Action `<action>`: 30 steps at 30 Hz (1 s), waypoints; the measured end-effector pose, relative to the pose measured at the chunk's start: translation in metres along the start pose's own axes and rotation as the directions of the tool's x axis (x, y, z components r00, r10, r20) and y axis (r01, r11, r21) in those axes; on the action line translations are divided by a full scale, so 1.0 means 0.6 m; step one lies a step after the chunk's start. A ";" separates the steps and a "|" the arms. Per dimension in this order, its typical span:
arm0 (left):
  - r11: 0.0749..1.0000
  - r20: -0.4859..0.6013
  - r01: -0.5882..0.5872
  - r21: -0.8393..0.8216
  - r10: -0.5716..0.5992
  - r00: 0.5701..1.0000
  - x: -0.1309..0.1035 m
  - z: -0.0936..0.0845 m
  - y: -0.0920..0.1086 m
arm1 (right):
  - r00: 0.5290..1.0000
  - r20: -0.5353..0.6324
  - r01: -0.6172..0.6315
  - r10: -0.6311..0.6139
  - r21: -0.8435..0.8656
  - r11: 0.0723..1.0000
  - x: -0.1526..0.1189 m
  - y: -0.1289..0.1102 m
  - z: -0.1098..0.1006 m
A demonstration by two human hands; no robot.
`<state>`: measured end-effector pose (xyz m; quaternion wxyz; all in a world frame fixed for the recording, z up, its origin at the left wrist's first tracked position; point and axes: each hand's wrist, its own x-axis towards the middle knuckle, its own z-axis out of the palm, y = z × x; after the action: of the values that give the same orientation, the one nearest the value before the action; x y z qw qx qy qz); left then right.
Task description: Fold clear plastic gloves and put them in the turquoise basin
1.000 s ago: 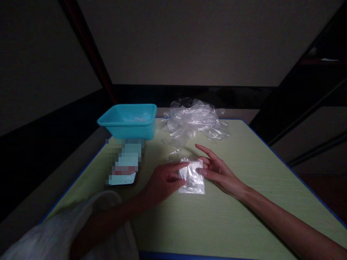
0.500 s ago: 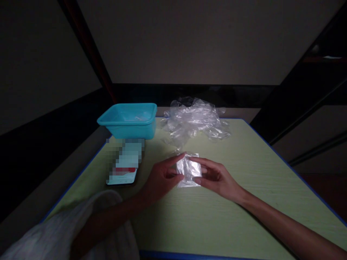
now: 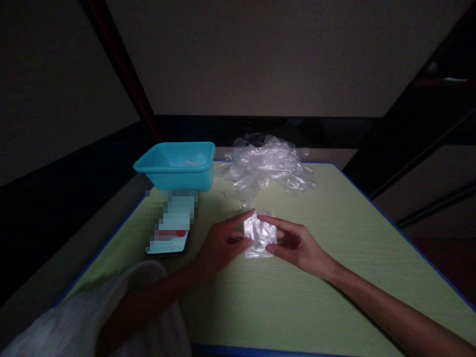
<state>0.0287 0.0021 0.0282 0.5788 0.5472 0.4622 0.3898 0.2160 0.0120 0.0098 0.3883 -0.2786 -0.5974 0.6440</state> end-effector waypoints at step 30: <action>0.988 -0.107 -0.081 0.135 0.096 0.990 0.009 -0.010 0.002 | 0.998 -0.051 0.030 -0.033 -0.074 0.997 0.003 -0.005 -0.006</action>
<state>0.0245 0.0088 0.0291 0.4970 0.5809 0.4937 0.4146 0.2186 0.0151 0.0126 0.4034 -0.2998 -0.6144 0.6082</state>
